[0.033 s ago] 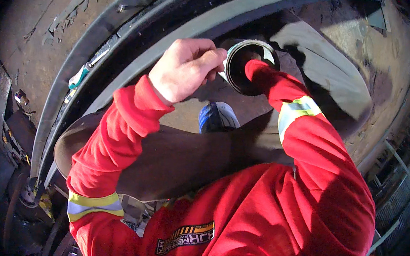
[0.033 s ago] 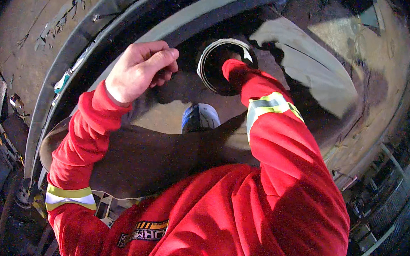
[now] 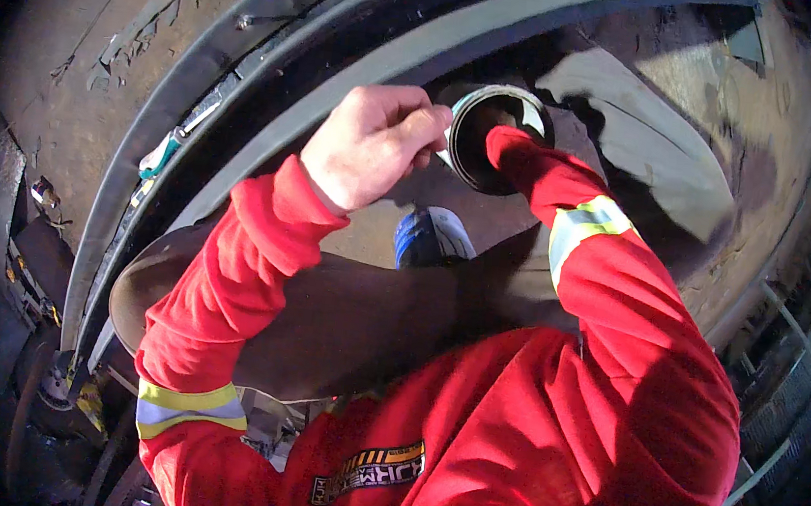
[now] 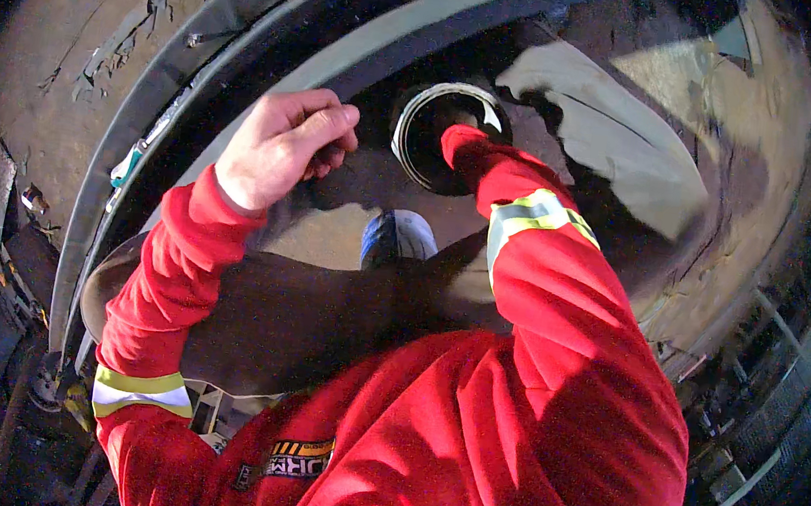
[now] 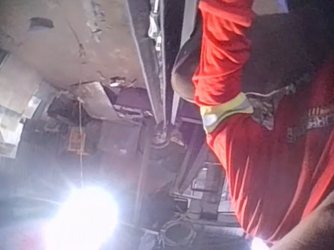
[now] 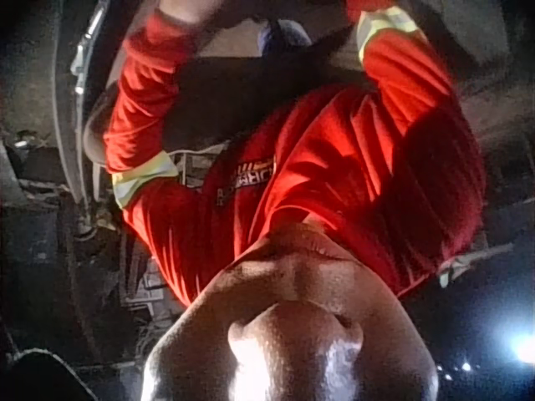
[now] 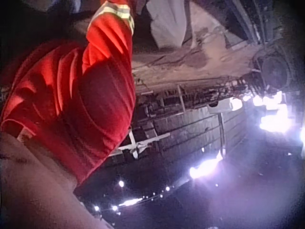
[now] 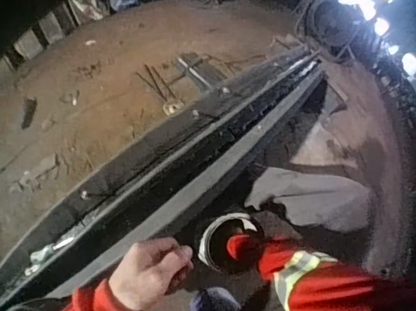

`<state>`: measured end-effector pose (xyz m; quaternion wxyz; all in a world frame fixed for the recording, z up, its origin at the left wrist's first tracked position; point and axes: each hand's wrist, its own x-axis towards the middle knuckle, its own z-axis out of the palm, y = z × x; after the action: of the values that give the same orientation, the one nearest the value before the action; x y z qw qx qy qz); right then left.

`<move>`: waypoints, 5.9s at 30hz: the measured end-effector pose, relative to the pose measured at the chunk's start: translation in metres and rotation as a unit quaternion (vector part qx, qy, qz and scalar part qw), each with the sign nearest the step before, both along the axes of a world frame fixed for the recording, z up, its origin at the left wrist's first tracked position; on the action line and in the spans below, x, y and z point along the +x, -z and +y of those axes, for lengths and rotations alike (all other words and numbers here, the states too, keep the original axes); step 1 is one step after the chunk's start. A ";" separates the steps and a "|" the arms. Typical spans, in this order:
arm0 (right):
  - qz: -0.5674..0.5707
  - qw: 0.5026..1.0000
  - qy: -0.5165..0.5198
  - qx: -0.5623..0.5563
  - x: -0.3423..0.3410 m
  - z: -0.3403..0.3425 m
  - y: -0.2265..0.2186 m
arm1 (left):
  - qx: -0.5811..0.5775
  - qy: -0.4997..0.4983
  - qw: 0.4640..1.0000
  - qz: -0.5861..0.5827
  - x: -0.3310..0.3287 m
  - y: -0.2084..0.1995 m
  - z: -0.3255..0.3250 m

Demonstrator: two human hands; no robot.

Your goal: The person assembles a metal frame structure by hand, using a screwdriver to tighten screws and securing long metal strips into place. The worker repeatedly positions and fastens components on a workbench in a workshop environment.

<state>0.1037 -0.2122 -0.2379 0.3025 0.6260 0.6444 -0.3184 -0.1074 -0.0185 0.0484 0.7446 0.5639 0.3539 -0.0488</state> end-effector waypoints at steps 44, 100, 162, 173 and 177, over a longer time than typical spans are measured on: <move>0.598 0.388 0.684 0.152 -0.138 0.109 -0.197 | 0.521 -0.114 0.845 0.049 -0.078 0.037 0.017; 0.594 0.472 0.622 0.193 -0.142 0.103 -0.217 | 0.811 -0.016 0.577 0.097 -0.073 0.061 0.024; 0.540 0.544 0.559 0.316 -0.143 0.108 -0.184 | 0.858 0.235 0.451 0.064 -0.070 0.030 0.050; 0.269 0.666 0.487 0.497 -0.192 0.155 -0.213 | 0.811 0.217 0.543 0.016 -0.090 0.040 0.077; 0.271 0.654 0.576 0.408 -0.194 0.175 -0.206 | 0.786 0.168 0.594 0.018 -0.089 0.045 0.076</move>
<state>-0.0903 -0.0371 -0.0318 -0.4157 0.8178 0.2734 -0.2891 -0.1962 0.0578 0.0034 -0.0152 0.9792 0.1672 0.1137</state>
